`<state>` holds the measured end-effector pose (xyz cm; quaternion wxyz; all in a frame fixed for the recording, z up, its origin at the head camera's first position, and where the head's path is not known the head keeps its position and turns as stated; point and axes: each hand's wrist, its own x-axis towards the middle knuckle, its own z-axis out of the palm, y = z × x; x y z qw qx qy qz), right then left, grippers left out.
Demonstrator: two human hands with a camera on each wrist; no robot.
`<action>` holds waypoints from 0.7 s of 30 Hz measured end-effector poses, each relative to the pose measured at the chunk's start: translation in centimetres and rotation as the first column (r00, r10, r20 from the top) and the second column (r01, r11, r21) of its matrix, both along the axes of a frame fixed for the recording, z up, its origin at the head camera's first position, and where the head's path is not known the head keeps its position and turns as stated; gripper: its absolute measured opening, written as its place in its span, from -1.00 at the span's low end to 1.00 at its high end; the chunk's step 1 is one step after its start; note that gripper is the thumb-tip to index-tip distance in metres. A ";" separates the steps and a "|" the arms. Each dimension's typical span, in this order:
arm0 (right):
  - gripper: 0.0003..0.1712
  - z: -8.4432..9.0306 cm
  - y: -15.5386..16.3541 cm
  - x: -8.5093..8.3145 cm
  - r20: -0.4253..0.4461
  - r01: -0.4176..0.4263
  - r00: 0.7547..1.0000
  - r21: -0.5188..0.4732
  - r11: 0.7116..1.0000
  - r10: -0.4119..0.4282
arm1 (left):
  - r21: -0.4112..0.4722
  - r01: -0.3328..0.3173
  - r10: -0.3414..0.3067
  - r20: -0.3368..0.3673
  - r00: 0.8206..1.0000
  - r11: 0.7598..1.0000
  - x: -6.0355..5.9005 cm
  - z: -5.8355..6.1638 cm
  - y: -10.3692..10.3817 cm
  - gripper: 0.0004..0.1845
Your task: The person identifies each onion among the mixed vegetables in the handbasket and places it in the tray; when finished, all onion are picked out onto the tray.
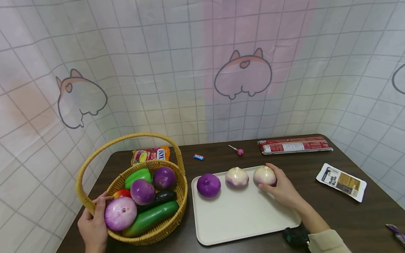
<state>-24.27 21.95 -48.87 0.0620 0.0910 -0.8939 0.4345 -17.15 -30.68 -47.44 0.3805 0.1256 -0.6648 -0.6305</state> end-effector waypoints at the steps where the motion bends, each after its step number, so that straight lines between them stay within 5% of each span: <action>1: 0.00 0.1 0.0 0.1 0.008 -0.002 1.000 0.005 1.000 0.002 | -0.002 0.000 0.000 -0.001 1.000 1.000 0.0 0.0 0.0 -0.66; 12: 0.11 1.7 1.9 0.4 0.105 -0.046 0.994 0.116 0.992 0.034 | -0.017 0.002 -0.002 0.003 1.000 1.000 -0.1 0.2 0.2 -0.66; 21: -0.10 2.9 4.1 0.7 0.268 -0.084 0.963 0.209 0.974 0.026 | 0.002 -0.008 0.008 0.014 1.000 1.000 0.0 0.1 0.1 -0.65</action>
